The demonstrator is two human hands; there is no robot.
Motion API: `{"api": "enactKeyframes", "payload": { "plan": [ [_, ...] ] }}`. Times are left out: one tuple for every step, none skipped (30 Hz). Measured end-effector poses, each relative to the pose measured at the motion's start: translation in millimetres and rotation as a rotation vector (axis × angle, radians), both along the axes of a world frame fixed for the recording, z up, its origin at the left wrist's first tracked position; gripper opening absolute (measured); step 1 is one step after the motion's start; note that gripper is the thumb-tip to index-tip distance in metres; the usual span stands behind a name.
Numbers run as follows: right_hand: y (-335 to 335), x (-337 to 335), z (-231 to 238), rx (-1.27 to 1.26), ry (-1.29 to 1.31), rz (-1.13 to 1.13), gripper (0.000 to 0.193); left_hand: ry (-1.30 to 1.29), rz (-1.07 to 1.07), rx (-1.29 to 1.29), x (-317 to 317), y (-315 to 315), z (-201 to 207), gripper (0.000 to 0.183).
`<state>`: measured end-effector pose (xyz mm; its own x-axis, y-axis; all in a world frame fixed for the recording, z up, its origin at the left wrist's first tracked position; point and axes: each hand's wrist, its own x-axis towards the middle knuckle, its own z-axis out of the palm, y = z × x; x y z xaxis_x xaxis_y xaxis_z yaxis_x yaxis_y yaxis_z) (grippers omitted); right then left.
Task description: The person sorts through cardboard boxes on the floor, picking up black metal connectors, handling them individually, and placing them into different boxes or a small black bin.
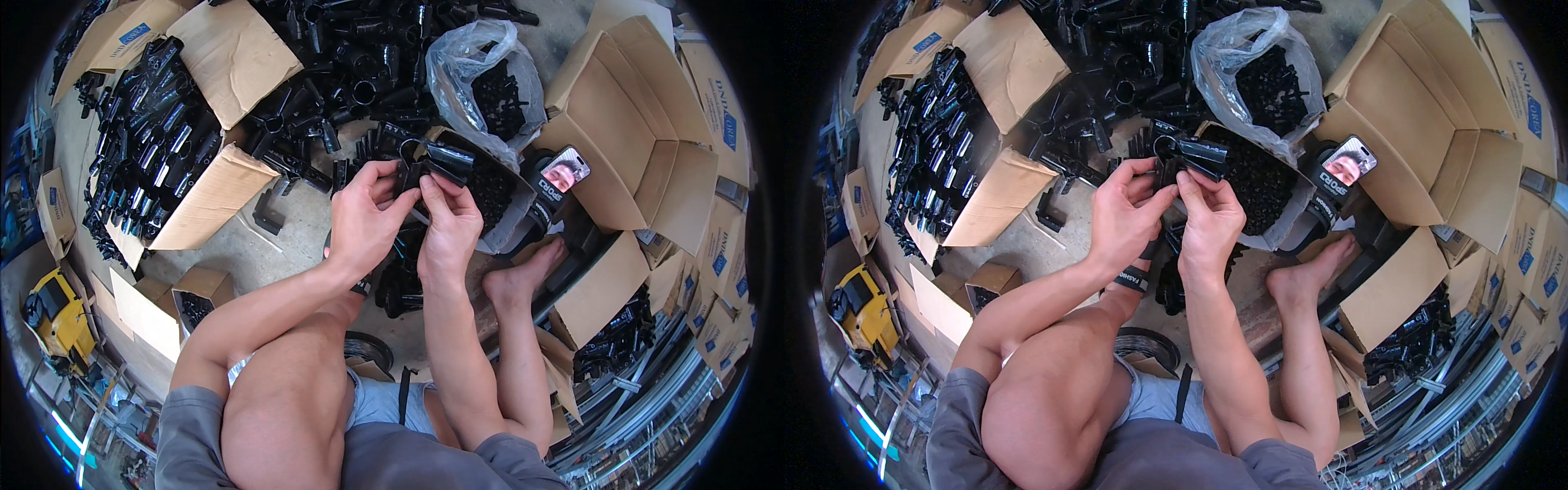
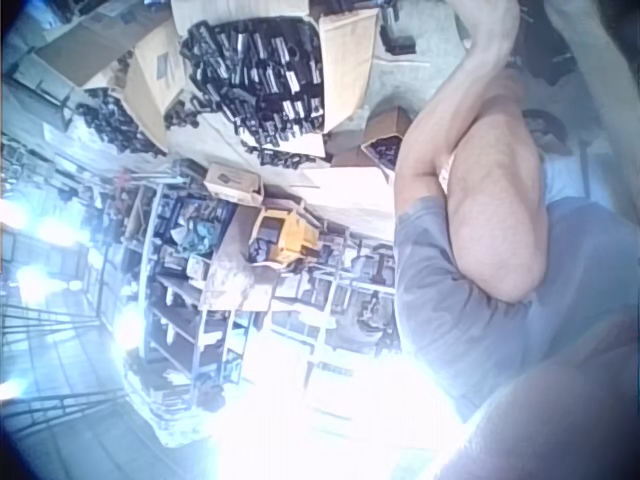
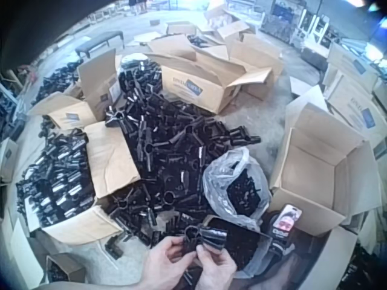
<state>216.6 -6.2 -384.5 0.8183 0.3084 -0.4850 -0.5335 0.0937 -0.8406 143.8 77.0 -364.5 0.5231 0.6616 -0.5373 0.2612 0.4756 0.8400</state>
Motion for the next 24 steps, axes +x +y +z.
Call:
{"api": "enactKeyframes", "payload": {
  "plan": [
    [2.5, -2.8, 1.6, 0.004, -0.001, -0.01, 0.015, 0.0, 0.005, 0.004, -0.4, 1.2, -0.1, 0.038],
    [5.4, -5.9, 4.0, 0.009, -0.001, -0.02, 0.014, 0.002, 0.006, 0.008, -1.1, 2.4, 0.4, 0.038],
    [5.7, -7.0, 5.3, 0.014, -0.004, -0.034, 0.014, 0.001, 0.003, 0.012, -0.6, 2.0, 0.3, 0.037],
    [5.5, -6.9, 4.9, 0.011, -0.009, -0.045, 0.014, 0.002, -0.004, 0.018, -0.5, 1.7, 0.6, 0.037],
    [5.6, -6.6, 3.9, 0.009, -0.013, -0.055, 0.014, 0.004, -0.011, 0.023, -0.4, 1.5, 0.9, 0.038],
    [5.4, -6.6, 2.7, 0.006, -0.017, -0.065, 0.014, 0.004, -0.013, 0.03, -0.1, 0.9, 0.8, 0.037],
    [5.2, -6.7, 2.0, 0.002, -0.017, -0.064, 0.015, 0.004, -0.015, 0.037, 0.2, 0.3, 0.8, 0.037],
    [5.0, -6.9, 1.4, -0.001, -0.017, -0.063, 0.015, 0.004, -0.017, 0.045, 0.4, -0.1, 0.6, 0.037],
    [4.9, -6.9, 1.2, -0.005, -0.017, -0.061, 0.015, -0.007, -0.013, 0.046, 0.2, -0.5, -0.1, 0.037],
    [5.0, -7.2, 1.7, -0.007, -0.011, -0.056, 0.015, -0.019, -0.009, 0.048, -0.3, -0.8, -1.3, 0.037],
    [5.4, -7.7, 2.7, -0.008, -0.005, -0.052, 0.016, -0.03, -0.006, 0.049, -0.7, -0.9, -2.0, 0.037],
    [5.3, -7.9, 3.1, -0.012, -0.001, -0.048, 0.016, -0.032, 0.001, 0.033, -1.1, -0.8, -2.2, 0.037],
    [5.4, -8.2, 3.0, -0.009, 0.007, -0.043, 0.016, -0.034, 0.008, 0.016, -1.7, -0.3, -2.0, 0.037],
    [5.7, -8.5, 2.7, -0.005, 0.016, -0.039, 0.017, -0.036, 0.015, 0.0, -2.1, 0.0, -1.7, 0.037],
    [5.7, -8.1, 2.9, -0.002, 0.026, -0.036, 0.017, -0.036, 0.01, 0.013, -2.0, 0.1, -1.3, 0.037],
    [5.7, -6.6, 4.5, -0.008, 0.024, -0.03, 0.016, -0.035, 0.005, 0.027, -1.6, 0.3, -0.9, 0.038],
    [6.1, -4.5, 7.6, -0.013, 0.022, -0.024, 0.016, -0.035, 0.001, 0.041, -1.5, 0.4, -1.0, 0.038],
    [6.1, -3.1, 9.8, -0.019, 0.02, -0.018, 0.015, -0.029, -0.016, 0.057, -1.9, 0.8, -1.3, 0.039],
    [4.8, -2.6, 9.4, -0.011, 0.034, -0.01, 0.015, -0.022, -0.032, 0.074, -2.3, 1.6, -1.8, 0.04],
    [3.3, -2.4, 8.2, -0.002, 0.047, -0.001, 0.014, -0.016, -0.048, 0.09, -2.1, 2.2, -2.2, 0.041],
    [1.8, -3.1, 7.4, 0.006, 0.066, 0.009, 0.013, -0.017, -0.048, 0.079, -2.6, 2.0, -2.3, 0.04],
    [2.0, -3.0, 7.1, -0.012, 0.056, 0.005, 0.013, -0.017, -0.047, 0.068, -2.8, 2.2, -1.8, 0.04],
    [3.9, -1.7, 7.2, -0.03, 0.047, 0.002, 0.013, -0.018, -0.045, 0.057, -2.6, 3.0, -1.3, 0.04],
    [2.2, -4.2, 7.2, -0.054, 0.046, 0.001, 0.013, -0.012, -0.051, 0.091, -5.0, 0.9, -1.7, 0.04]
  ]
}}
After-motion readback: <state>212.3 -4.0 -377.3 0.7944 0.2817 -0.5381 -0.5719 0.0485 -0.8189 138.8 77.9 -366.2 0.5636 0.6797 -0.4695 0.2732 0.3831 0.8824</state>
